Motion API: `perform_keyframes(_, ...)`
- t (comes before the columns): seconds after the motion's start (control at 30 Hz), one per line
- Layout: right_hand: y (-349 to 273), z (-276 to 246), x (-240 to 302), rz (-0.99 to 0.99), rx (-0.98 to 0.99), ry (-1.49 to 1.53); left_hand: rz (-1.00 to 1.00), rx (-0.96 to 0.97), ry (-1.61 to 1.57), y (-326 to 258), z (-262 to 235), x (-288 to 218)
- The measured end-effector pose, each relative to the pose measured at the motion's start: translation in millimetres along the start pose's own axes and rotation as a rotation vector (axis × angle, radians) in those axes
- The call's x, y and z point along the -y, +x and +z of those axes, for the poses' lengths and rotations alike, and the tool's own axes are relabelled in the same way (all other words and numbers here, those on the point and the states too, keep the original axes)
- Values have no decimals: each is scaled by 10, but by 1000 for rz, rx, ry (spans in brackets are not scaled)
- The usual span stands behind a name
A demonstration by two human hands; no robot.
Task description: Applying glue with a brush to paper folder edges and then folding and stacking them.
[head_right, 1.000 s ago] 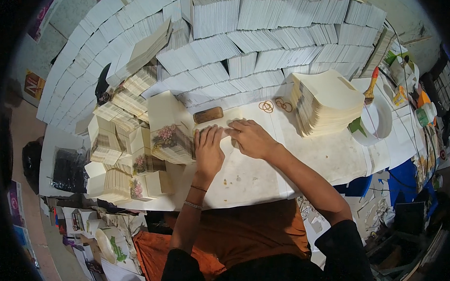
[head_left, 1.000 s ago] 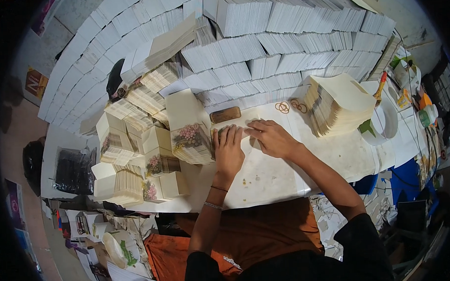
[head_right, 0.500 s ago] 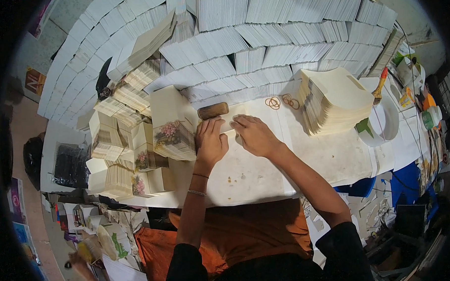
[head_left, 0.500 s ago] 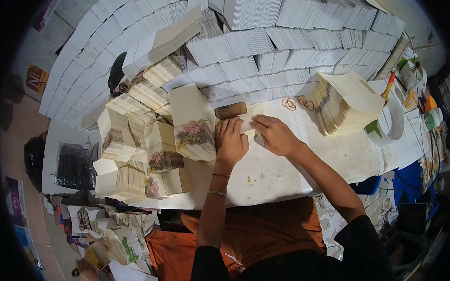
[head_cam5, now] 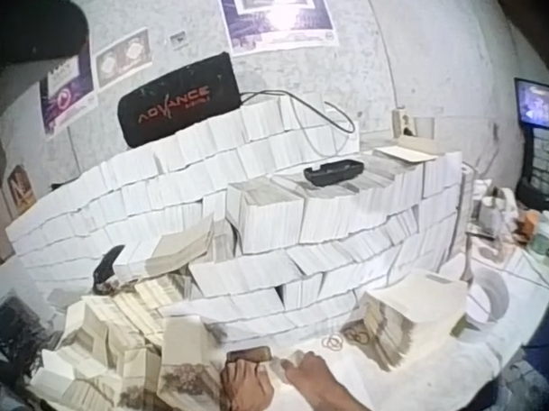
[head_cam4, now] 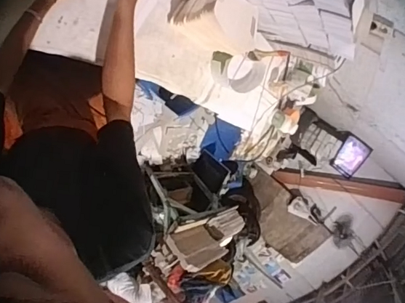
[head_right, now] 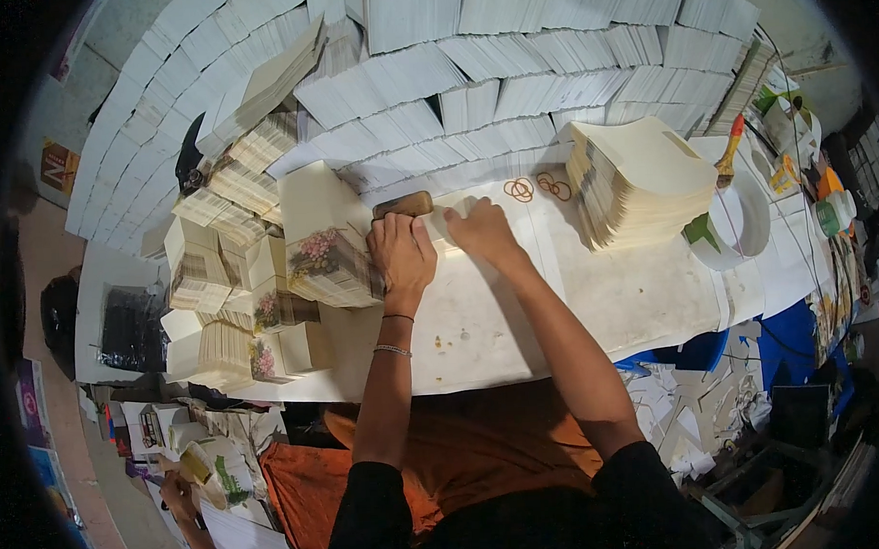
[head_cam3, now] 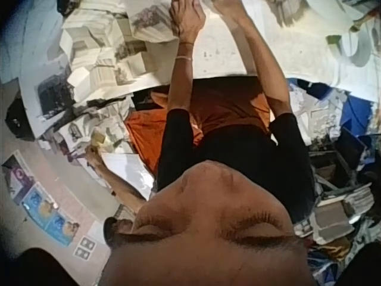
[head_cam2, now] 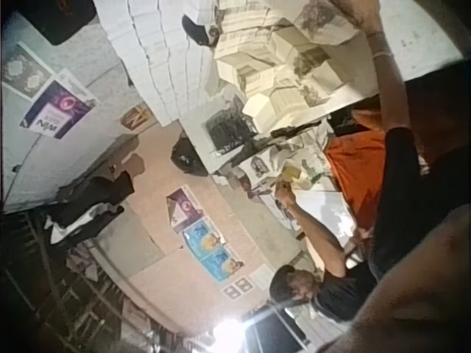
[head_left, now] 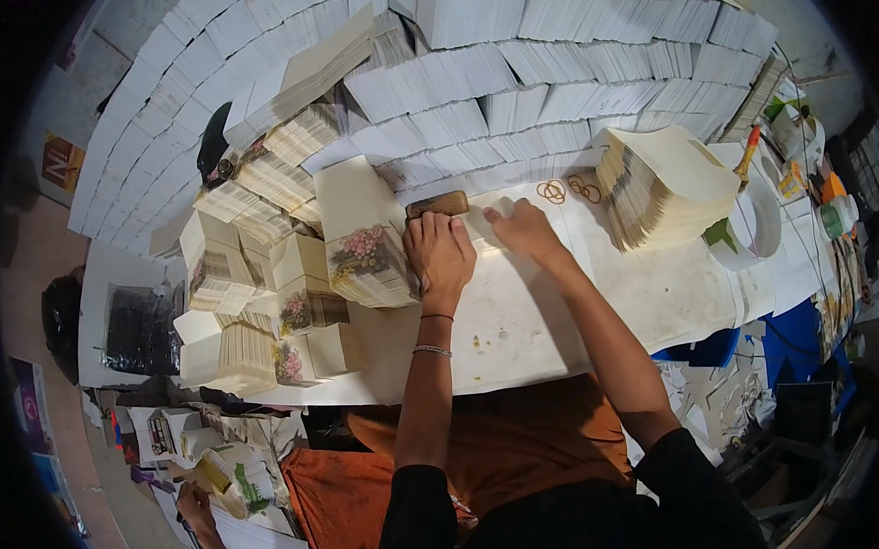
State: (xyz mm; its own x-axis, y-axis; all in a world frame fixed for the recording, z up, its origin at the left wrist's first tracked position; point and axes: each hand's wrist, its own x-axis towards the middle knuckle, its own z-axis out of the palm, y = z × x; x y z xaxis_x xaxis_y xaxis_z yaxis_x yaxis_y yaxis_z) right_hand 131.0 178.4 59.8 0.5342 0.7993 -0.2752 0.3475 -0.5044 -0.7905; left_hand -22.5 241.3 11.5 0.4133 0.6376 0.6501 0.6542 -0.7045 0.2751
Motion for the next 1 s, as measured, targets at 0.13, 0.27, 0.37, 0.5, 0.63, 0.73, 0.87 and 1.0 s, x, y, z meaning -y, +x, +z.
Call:
perform_keyframes(0.13, 132, -47, 27, 36, 148, -50, -41, 20, -47, -9, 27, -81)
perform_keyframes(0.27, 167, 95, 107, 22, 153, -188, -49, 0, -54, -24, 29, -57)
perform_keyframes(0.37, 219, 197, 88, 141, 127, -105, -46, 0, -31, -27, 27, -70)
perform_keyframes(0.5, 196, 219, -8, 79, 82, -88, -49, -14, -46, -33, 59, -61)
perform_keyframes(0.63, 98, 117, 23, 74, 90, 174, -50, -44, -58, -85, 73, 43)
perform_keyframes(0.73, 133, 70, -64, 86, 229, 325, -29, -58, -81, -65, 70, 56)
perform_keyframes(0.87, 28, 3, -191, 36, 359, 454, -63, -1, -58, -89, 3, -14)
perform_keyframes(1.0, -261, -82, -498, 47, 319, 654, -32, -31, -294, -221, -147, -260)
